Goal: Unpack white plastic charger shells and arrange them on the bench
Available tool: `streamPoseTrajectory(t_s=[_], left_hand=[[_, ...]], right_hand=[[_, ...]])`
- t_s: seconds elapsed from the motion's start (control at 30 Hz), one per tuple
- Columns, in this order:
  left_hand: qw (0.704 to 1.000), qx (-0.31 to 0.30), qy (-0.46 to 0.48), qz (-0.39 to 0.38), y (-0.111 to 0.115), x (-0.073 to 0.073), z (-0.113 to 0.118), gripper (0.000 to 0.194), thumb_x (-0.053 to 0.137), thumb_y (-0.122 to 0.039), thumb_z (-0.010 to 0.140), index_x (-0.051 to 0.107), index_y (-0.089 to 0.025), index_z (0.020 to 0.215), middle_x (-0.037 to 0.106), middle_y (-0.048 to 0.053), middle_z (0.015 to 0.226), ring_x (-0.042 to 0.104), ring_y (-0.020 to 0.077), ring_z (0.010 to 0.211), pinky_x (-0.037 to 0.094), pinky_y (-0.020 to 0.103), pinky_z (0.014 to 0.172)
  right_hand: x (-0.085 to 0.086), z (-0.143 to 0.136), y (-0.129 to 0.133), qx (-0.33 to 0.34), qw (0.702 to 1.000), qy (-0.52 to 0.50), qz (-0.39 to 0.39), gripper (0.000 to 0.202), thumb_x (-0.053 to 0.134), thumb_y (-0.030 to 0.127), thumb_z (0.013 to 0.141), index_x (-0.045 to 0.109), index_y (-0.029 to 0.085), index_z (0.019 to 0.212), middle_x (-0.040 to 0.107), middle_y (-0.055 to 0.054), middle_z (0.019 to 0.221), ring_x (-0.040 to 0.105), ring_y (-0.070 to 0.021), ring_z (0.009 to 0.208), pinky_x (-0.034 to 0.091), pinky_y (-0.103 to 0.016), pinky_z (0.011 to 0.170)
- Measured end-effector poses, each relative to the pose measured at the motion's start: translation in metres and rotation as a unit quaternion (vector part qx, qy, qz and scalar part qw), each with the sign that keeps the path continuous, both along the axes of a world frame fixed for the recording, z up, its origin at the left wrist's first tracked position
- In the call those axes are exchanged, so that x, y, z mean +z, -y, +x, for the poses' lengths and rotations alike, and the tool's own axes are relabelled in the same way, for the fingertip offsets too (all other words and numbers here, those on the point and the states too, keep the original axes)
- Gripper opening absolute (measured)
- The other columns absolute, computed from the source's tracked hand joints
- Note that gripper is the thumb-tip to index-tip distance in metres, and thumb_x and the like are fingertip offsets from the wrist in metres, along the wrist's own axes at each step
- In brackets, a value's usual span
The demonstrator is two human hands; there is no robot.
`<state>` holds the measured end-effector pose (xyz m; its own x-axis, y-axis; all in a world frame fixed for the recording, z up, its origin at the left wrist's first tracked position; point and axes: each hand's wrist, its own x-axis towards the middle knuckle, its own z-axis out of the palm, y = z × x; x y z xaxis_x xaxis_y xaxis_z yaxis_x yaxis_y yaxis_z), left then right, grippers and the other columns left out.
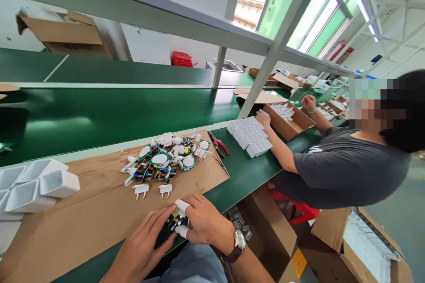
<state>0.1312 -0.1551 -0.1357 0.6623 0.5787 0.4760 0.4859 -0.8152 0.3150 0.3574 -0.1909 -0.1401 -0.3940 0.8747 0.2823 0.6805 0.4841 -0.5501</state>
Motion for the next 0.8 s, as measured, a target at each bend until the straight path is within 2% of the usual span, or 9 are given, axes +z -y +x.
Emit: streamPoseTrajectory(t_s=[0.13, 0.2, 0.3, 0.37, 0.47, 0.53, 0.57, 0.67, 0.8], left_hand=[[0.998, 0.014, 0.019, -0.052, -0.010, 0.018, -0.032, 0.049, 0.059, -0.033, 0.105, 0.052, -0.027, 0.154, 0.075, 0.010, 0.127, 0.074, 0.0259, 0.114, 0.067, 0.036, 0.093], [0.997, 0.044, 0.008, -0.068, -0.009, 0.028, -0.048, 0.053, 0.060, -0.031, 0.105, 0.049, -0.031, 0.157, 0.075, 0.009, 0.128, 0.073, 0.0257, 0.116, 0.067, 0.037, 0.095], [0.991, 0.093, -0.043, -0.089, -0.006, 0.040, -0.069, 0.053, 0.054, -0.023, 0.106, 0.049, -0.030, 0.158, 0.074, 0.009, 0.133, 0.072, 0.0244, 0.120, 0.065, 0.038, 0.101], [0.981, 0.133, -0.091, -0.104, -0.008, 0.049, -0.086, 0.048, 0.052, -0.022, 0.106, 0.054, -0.027, 0.154, 0.072, 0.010, 0.137, 0.070, 0.0245, 0.124, 0.063, 0.040, 0.106], [0.956, 0.242, -0.151, -0.071, -0.014, 0.067, -0.121, 0.042, 0.055, -0.028, 0.107, 0.062, -0.022, 0.148, 0.070, 0.012, 0.142, 0.065, 0.0280, 0.133, 0.058, 0.047, 0.114], [0.923, 0.338, -0.183, -0.015, -0.017, 0.079, -0.145, 0.037, 0.060, -0.030, 0.106, 0.067, -0.018, 0.140, 0.070, 0.015, 0.140, 0.062, 0.0330, 0.134, 0.055, 0.054, 0.115], [0.903, 0.380, -0.201, 0.006, -0.019, 0.083, -0.156, 0.034, 0.063, -0.030, 0.104, 0.071, -0.017, 0.135, 0.070, 0.016, 0.139, 0.060, 0.0357, 0.135, 0.056, 0.057, 0.113], [0.857, 0.452, -0.247, 0.029, -0.024, 0.086, -0.177, 0.026, 0.071, -0.030, 0.100, 0.077, -0.016, 0.121, 0.068, 0.019, 0.139, 0.056, 0.0408, 0.138, 0.057, 0.058, 0.108], [0.845, 0.458, -0.274, 0.039, -0.036, 0.074, -0.179, 0.025, 0.076, -0.032, 0.098, 0.078, -0.014, 0.115, 0.066, 0.021, 0.144, 0.050, 0.0439, 0.146, 0.055, 0.059, 0.110]], right_hand=[[0.010, -0.017, -0.017, 0.030, 0.991, -0.090, 0.098, 0.059, 0.071, 0.033, 0.100, 0.045, 0.018, 0.150, 0.070, -0.016, 0.131, 0.067, -0.0262, 0.111, 0.062, -0.040, 0.097], [0.015, -0.030, -0.025, 0.051, 0.988, -0.101, 0.104, 0.054, 0.067, 0.025, 0.100, 0.046, 0.017, 0.150, 0.067, -0.018, 0.139, 0.066, -0.0277, 0.118, 0.061, -0.043, 0.100], [0.014, -0.049, -0.036, 0.085, 0.994, -0.027, 0.057, 0.055, 0.062, 0.006, 0.089, 0.054, 0.014, 0.143, 0.065, -0.021, 0.143, 0.065, -0.0339, 0.122, 0.061, -0.052, 0.103], [0.007, -0.057, -0.042, 0.102, 0.994, 0.027, 0.041, 0.050, 0.065, 0.006, 0.087, 0.059, 0.013, 0.136, 0.066, -0.022, 0.139, 0.066, -0.0379, 0.121, 0.062, -0.058, 0.100], [-0.009, -0.064, -0.046, 0.091, 0.994, 0.031, 0.051, 0.057, 0.078, 0.023, 0.090, 0.054, 0.015, 0.142, 0.066, -0.022, 0.141, 0.065, -0.0416, 0.124, 0.063, -0.062, 0.099], [-0.017, -0.065, -0.043, 0.067, 0.995, 0.021, 0.065, 0.073, 0.082, 0.031, 0.088, 0.046, 0.015, 0.149, 0.065, -0.022, 0.142, 0.064, -0.0436, 0.124, 0.063, -0.063, 0.098], [-0.020, -0.065, -0.041, 0.056, 0.995, 0.023, 0.076, 0.072, 0.080, 0.030, 0.089, 0.045, 0.015, 0.150, 0.065, -0.022, 0.142, 0.064, -0.0443, 0.123, 0.064, -0.064, 0.096], [-0.020, -0.067, -0.035, 0.042, 0.994, 0.039, 0.094, 0.057, 0.060, 0.018, 0.093, 0.045, 0.015, 0.148, 0.066, -0.021, 0.139, 0.064, -0.0431, 0.123, 0.064, -0.064, 0.095], [-0.009, -0.071, -0.034, 0.025, 0.996, 0.044, 0.071, 0.058, 0.047, 0.007, 0.090, 0.043, 0.013, 0.147, 0.070, -0.019, 0.128, 0.066, -0.0373, 0.115, 0.066, -0.059, 0.091]])
